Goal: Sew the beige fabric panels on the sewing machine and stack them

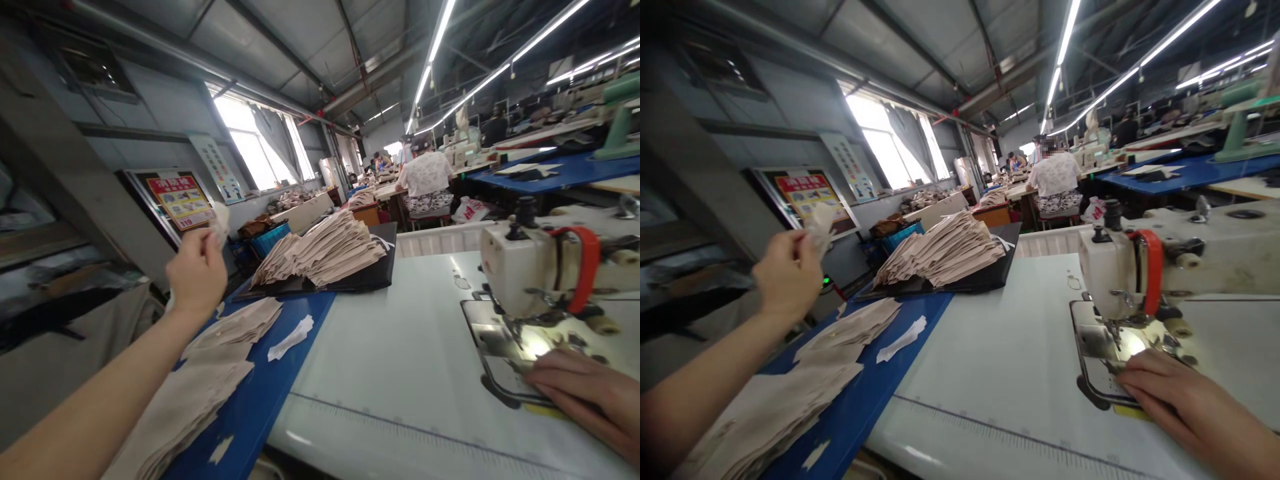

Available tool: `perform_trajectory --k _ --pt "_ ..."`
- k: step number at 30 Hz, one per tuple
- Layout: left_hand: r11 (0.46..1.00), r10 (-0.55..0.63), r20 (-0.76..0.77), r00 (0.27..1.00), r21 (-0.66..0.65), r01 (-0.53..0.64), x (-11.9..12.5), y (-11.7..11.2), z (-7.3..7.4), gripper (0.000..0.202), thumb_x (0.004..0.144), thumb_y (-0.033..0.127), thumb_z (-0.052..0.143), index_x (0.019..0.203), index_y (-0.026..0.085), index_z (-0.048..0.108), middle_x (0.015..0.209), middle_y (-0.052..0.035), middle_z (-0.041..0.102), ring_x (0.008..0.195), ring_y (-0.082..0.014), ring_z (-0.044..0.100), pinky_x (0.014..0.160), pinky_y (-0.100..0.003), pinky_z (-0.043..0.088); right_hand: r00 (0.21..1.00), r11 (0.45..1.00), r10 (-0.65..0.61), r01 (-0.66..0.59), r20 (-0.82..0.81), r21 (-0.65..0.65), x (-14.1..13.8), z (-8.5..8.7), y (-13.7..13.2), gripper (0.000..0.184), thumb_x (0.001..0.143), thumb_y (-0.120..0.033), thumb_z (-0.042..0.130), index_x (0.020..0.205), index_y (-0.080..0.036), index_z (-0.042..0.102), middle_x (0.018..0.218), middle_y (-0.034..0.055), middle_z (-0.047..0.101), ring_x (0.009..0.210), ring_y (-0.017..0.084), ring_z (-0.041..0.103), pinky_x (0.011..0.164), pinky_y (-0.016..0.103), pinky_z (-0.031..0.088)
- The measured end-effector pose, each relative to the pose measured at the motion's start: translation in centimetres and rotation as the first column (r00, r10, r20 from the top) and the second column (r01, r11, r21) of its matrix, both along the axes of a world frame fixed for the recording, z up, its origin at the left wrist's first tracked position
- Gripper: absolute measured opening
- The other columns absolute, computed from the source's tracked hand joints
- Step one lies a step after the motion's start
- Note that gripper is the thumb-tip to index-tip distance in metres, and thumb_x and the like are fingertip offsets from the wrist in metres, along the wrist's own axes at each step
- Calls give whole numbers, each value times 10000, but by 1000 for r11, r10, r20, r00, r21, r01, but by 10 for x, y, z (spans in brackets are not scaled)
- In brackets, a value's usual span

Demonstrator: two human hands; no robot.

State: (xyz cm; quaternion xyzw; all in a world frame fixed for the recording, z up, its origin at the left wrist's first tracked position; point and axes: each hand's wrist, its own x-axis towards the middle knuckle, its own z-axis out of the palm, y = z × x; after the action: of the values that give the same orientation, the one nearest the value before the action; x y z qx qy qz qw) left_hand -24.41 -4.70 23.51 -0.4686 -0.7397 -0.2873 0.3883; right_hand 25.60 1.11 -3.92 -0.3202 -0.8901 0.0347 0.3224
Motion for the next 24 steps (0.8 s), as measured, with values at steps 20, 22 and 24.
perform_trajectory --k 20,22,24 --pt "431 -873 -94 479 -607 667 248 -23 -238 195 966 315 482 1027 163 588 1061 -82 702 907 -185 668 753 -271 542 942 963 266 -250 206 -102 -30 58 -39 269 955 -280 533 1176 -244 682 1171 76 700 1119 228 638 1000 349 500" --pt "413 -876 -81 476 -636 651 248 -25 -237 132 950 244 497 997 173 597 1069 -73 702 938 -174 667 813 -267 541 936 962 268 -250 230 -107 -32 58 -39 268 955 -278 534 1172 -245 690 1179 72 702 1114 223 648 987 330 515" --pt "366 -886 -20 463 -642 674 242 -28 -233 141 943 218 494 1014 180 610 1127 -71 695 1005 -164 657 900 -265 525 950 972 235 -226 204 -70 -31 53 -36 274 953 -280 540 1178 -251 695 1191 69 702 1115 221 654 983 316 521"
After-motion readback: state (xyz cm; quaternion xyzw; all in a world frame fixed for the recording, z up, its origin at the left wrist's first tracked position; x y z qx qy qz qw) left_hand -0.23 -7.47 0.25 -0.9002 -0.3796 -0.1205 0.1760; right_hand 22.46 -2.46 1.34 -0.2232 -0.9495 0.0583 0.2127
